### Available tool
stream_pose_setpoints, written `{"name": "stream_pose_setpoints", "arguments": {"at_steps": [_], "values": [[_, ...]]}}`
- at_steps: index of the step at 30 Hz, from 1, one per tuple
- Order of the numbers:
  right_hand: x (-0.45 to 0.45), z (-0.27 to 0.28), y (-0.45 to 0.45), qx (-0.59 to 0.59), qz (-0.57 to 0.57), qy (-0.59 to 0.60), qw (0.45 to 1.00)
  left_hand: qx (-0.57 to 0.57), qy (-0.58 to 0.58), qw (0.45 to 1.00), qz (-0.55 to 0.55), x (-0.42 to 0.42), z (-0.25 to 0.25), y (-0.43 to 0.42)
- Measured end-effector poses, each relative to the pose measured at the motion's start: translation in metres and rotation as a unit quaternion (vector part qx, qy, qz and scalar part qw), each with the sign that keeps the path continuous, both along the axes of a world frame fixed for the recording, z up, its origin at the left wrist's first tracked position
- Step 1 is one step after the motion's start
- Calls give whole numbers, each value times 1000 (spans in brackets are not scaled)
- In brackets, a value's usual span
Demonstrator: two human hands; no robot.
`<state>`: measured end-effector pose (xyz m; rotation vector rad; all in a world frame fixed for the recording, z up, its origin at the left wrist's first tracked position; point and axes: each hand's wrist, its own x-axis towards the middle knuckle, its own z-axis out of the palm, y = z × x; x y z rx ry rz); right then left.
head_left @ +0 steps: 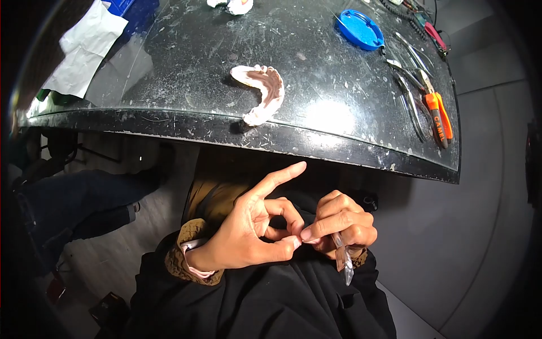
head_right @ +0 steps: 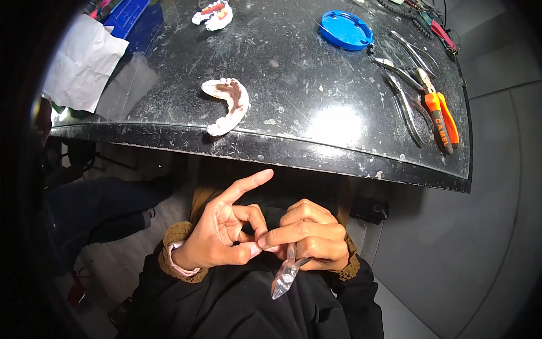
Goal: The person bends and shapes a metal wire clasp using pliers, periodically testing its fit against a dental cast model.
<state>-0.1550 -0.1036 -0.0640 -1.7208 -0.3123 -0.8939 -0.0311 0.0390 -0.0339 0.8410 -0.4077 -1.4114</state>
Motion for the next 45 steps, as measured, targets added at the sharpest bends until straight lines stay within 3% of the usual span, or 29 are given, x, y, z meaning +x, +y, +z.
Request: {"name": "stream_pose_setpoints", "arguments": {"at_steps": [11,20,27,30,31,32,39,40,43,44,45], "values": [[-5,0,7,-7,-38,5,999,-22,-161,983,79,-8,6,3],[0,8,13,67,-45,30,996,-39,-345,923,165,-11,8,4],[-2,13,11,95,-5,89,992,-21,-327,935,138,-7,9,10],[-4,19,11,164,19,147,975,-80,-442,878,166,-3,0,14],[-5,19,14,216,24,154,964,-169,-546,795,203,5,0,7],[-6,21,13,226,43,181,956,-191,-585,760,207,6,0,7],[-11,32,16,390,122,309,859,-265,-668,682,136,24,0,14],[-11,31,15,365,137,304,869,-268,-678,673,125,25,2,15],[-6,27,7,266,183,253,912,-292,-600,735,119,26,3,10],[4,13,18,256,153,94,950,-299,-564,761,114,26,4,9],[3,7,17,202,131,79,967,-316,-529,778,125,26,5,7]]}}
